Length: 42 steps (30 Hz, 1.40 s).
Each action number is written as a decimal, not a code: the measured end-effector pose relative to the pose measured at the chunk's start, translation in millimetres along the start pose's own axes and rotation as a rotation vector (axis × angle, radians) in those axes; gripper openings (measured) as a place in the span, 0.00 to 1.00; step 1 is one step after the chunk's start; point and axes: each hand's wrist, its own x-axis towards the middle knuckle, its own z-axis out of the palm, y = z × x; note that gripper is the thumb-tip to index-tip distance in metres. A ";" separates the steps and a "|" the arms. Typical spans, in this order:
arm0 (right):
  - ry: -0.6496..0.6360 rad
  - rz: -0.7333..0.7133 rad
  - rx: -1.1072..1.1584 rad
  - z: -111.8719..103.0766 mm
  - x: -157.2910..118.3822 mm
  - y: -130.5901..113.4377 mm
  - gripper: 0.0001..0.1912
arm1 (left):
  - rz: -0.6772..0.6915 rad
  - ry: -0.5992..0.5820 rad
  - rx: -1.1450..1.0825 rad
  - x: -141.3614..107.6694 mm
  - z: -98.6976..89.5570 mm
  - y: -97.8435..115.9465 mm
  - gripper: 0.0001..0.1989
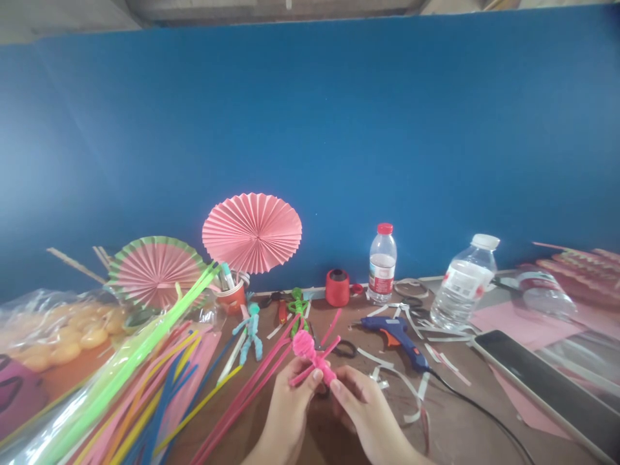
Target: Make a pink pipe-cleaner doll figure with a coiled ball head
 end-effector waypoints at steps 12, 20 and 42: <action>0.004 -0.033 -0.007 0.4 1.0 0.6 0.18 | 0.055 0.098 0.080 3.1 -7.4 -11.2 0.07; -0.003 -0.052 -0.042 0.0 -0.8 -1.5 0.16 | -0.037 0.071 0.054 0.8 -1.2 -3.4 0.09; 0.206 -0.070 -0.395 -1.3 -6.5 -19.1 0.05 | -0.020 0.067 0.072 -10.9 5.3 -7.3 0.09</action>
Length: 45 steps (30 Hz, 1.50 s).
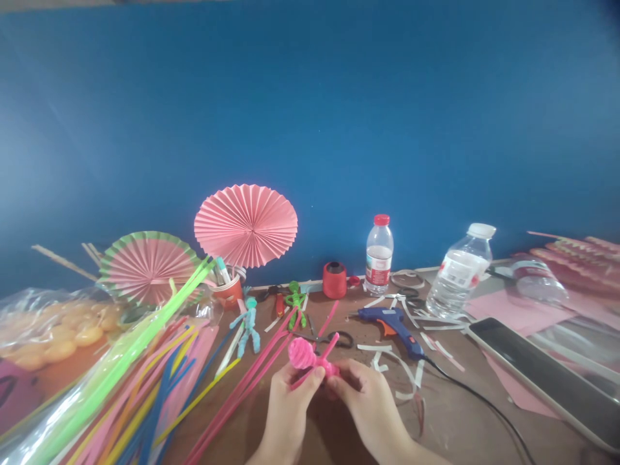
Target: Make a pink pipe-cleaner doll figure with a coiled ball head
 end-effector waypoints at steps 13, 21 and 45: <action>-0.030 -0.008 0.205 2.6 2.1 8.5 0.08 | 0.030 0.015 -0.051 1.1 6.3 4.8 0.07; -0.032 -0.317 -0.103 0.1 -4.9 18.1 0.11 | 0.103 0.235 0.067 15.4 -12.1 14.9 0.12; -0.224 -0.748 -0.653 41.4 60.1 -14.3 0.10 | 0.117 -0.026 0.040 0.7 -66.4 141.4 0.10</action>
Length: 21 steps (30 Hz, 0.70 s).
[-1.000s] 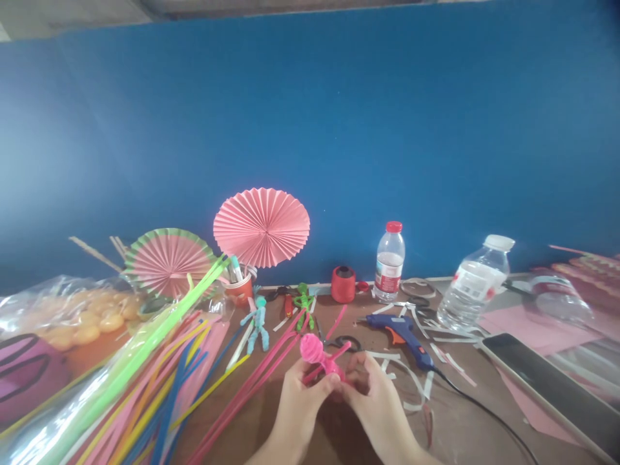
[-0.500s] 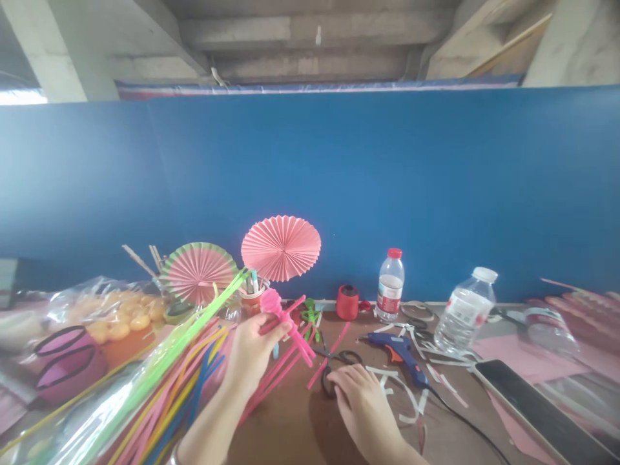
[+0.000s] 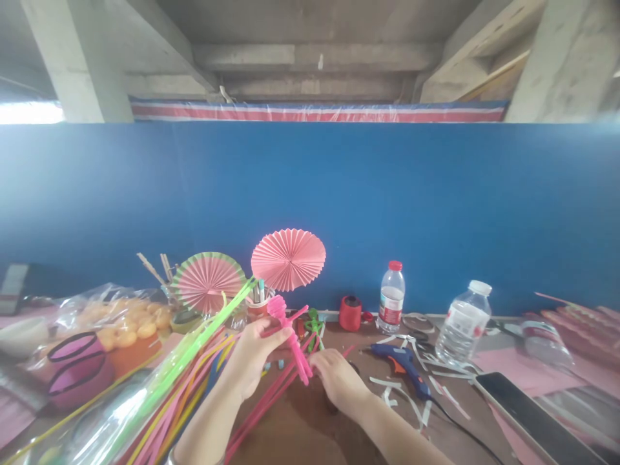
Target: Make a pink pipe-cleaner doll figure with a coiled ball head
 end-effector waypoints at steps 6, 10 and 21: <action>0.389 0.179 0.335 -37.8 4.6 -29.6 0.13 | -0.075 -0.015 -0.083 1.3 -2.0 -4.4 0.10; 0.564 0.165 0.617 -62.9 5.5 -47.2 0.08 | -0.078 0.006 -0.054 2.3 1.6 -9.0 0.08; 0.368 0.163 0.311 -96.5 -18.3 -58.7 0.04 | -0.038 0.063 0.135 -1.9 31.9 -11.2 0.12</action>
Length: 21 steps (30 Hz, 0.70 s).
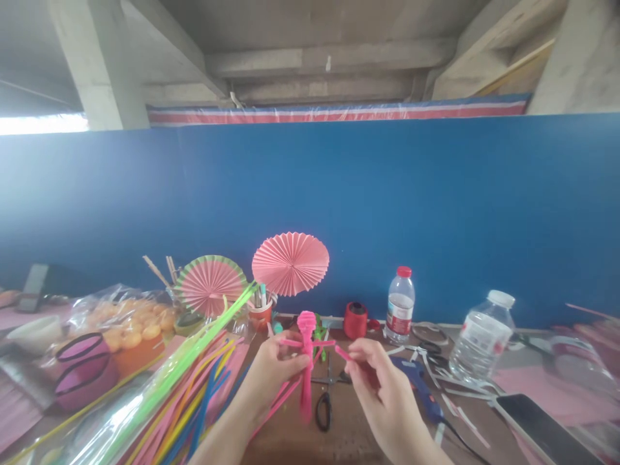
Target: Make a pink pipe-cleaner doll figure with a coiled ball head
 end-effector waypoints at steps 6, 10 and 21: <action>-0.050 -0.169 -0.126 -2.0 3.5 -3.4 0.09 | 0.067 -0.018 -0.008 -1.7 15.2 -8.5 0.09; -0.011 -0.183 -0.142 1.9 3.0 -1.0 0.11 | 0.055 -0.049 0.015 -4.4 20.1 -13.5 0.11; -0.014 -0.166 -0.163 5.0 -0.1 -3.1 0.15 | 0.379 0.125 0.475 -13.9 25.9 -13.2 0.09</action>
